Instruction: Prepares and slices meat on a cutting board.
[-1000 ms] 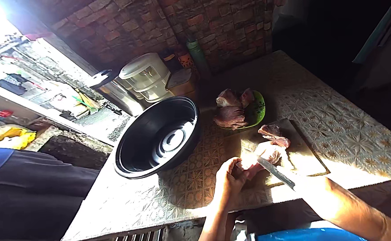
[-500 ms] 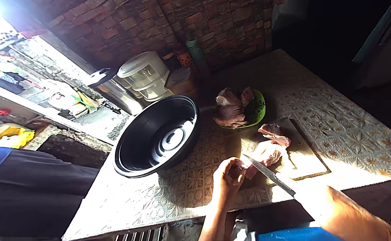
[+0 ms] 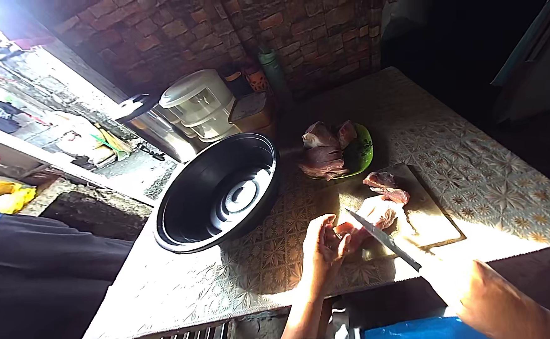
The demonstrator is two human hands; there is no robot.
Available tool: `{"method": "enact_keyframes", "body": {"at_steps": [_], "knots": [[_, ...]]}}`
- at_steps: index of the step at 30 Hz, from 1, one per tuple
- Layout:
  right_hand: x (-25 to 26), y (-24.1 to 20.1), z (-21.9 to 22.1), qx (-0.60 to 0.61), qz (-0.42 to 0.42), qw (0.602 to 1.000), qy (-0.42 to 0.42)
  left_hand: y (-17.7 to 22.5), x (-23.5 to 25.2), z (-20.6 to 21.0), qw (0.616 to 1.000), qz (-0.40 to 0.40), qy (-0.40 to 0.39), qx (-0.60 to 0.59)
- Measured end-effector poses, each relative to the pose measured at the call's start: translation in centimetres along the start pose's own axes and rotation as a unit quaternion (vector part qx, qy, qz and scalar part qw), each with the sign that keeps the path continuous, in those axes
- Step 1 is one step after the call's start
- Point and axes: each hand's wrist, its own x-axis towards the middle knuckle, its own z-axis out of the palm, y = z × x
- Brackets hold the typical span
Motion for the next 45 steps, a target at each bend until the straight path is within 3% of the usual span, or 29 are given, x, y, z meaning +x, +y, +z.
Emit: {"method": "enact_keyframes", "body": {"at_steps": [2, 4, 7, 9, 11, 20, 24, 28, 29, 31, 34, 36, 39, 42, 45], "knots": [[0.3, 0.2, -0.1, 0.005, 0.031, 0.995, 0.09, 1.6, 2.0, -0.3, 0.992, 0.028, -0.052, 0.108], [0.8, 2.1, 1.1, -0.013, 0.006, 0.977, 0.212, 3.7, 4.7, -0.1, 0.972, 0.044, -0.149, 0.176], [1.0, 2.9, 0.0, -0.006, 0.017, 0.971, 0.24, 6.6, 8.5, 1.7, 0.914, 0.043, -0.31, 0.259], [0.7, 3.1, -0.7, -0.015, 0.033, 0.969, 0.246, 8.7, 10.5, 3.4, 0.847, -0.024, -0.417, 0.328], [0.0, 3.7, -0.9, -0.012, 0.052, 0.966, 0.252, 9.3, 11.2, 5.1, 0.802, -0.075, -0.46, 0.374], [-1.8, 5.8, -0.5, -0.008, 0.058, 0.962, 0.267, 9.1, 10.6, 5.6, 0.789, -0.151, -0.442, 0.4], [-2.5, 5.1, -2.1, 0.041, 0.09, 0.983, 0.154, 7.7, 10.6, 2.1, 0.815, -0.199, -0.428, 0.337], [-2.5, 5.2, 0.0, 0.04, 0.064, 0.989, 0.13, 6.3, 9.2, 0.1, 0.821, -0.159, -0.445, 0.32], [-2.2, 5.3, 1.0, -0.003, 0.04, 0.988, 0.151, 6.4, 8.9, 0.1, 0.818, -0.157, -0.45, 0.323], [-1.7, 4.7, 2.0, -0.022, 0.033, 0.993, 0.109, 7.0, 8.4, 0.4, 0.822, -0.181, -0.434, 0.322], [-1.0, 3.5, 2.2, -0.031, 0.056, 0.997, 0.036, 7.5, 7.7, 1.4, 0.85, -0.209, -0.367, 0.314], [-0.6, 3.1, 2.7, -0.075, 0.048, 0.995, 0.045, 7.2, 7.1, 2.5, 0.861, -0.203, -0.33, 0.33], [-0.3, 2.5, 2.5, -0.115, 0.048, 0.992, 0.018, 7.3, 6.7, 3.8, 0.853, -0.207, -0.308, 0.367], [-0.4, 1.6, 1.6, -0.125, 0.079, 0.987, -0.065, 7.3, 6.3, 4.3, 0.857, -0.205, -0.287, 0.376], [-1.1, 2.0, 2.2, -0.135, 0.074, 0.988, -0.032, 7.2, 6.3, 4.2, 0.86, -0.199, -0.285, 0.374]]}}
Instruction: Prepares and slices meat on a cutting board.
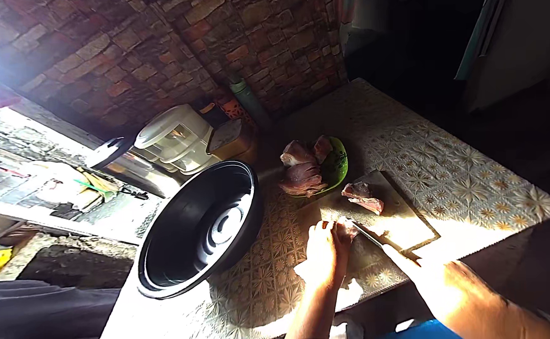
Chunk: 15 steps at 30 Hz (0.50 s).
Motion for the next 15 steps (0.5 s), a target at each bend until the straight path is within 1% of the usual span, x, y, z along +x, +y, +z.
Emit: {"method": "enact_keyframes", "body": {"at_steps": [3, 5, 7, 10, 12, 13, 14, 15], "knots": [[-0.5, -0.1, -0.2, -0.002, 0.007, 0.999, 0.054, -0.2, -0.1, -0.1, 1.0, 0.012, -0.001, 0.003], [-0.6, -0.2, -0.3, -0.012, 0.011, 0.999, 0.052, -0.2, -0.1, 0.0, 1.0, 0.021, 0.004, 0.011], [-0.6, -0.6, -0.7, -0.026, 0.025, 0.999, -0.01, -0.2, -0.2, 0.1, 0.999, 0.028, 0.008, 0.017], [0.5, -1.8, -2.1, -0.044, 0.057, 0.988, -0.139, -0.3, -0.4, 0.5, 0.999, 0.043, 0.012, 0.022], [2.4, -2.5, -3.3, -0.029, 0.078, 0.967, -0.242, -0.2, -0.5, 0.5, 0.998, 0.051, -0.001, 0.028], [4.0, -2.9, -4.2, -0.004, 0.097, 0.945, -0.314, -0.1, -0.5, 0.4, 0.998, 0.052, -0.009, 0.03], [5.4, -3.2, -4.6, 0.01, 0.105, 0.93, -0.352, -0.2, -0.5, 0.5, 0.998, 0.054, -0.009, 0.027], [6.6, -3.4, -4.5, 0.016, 0.103, 0.927, -0.359, -0.3, -0.5, 0.6, 0.998, 0.058, -0.005, 0.024]]}}
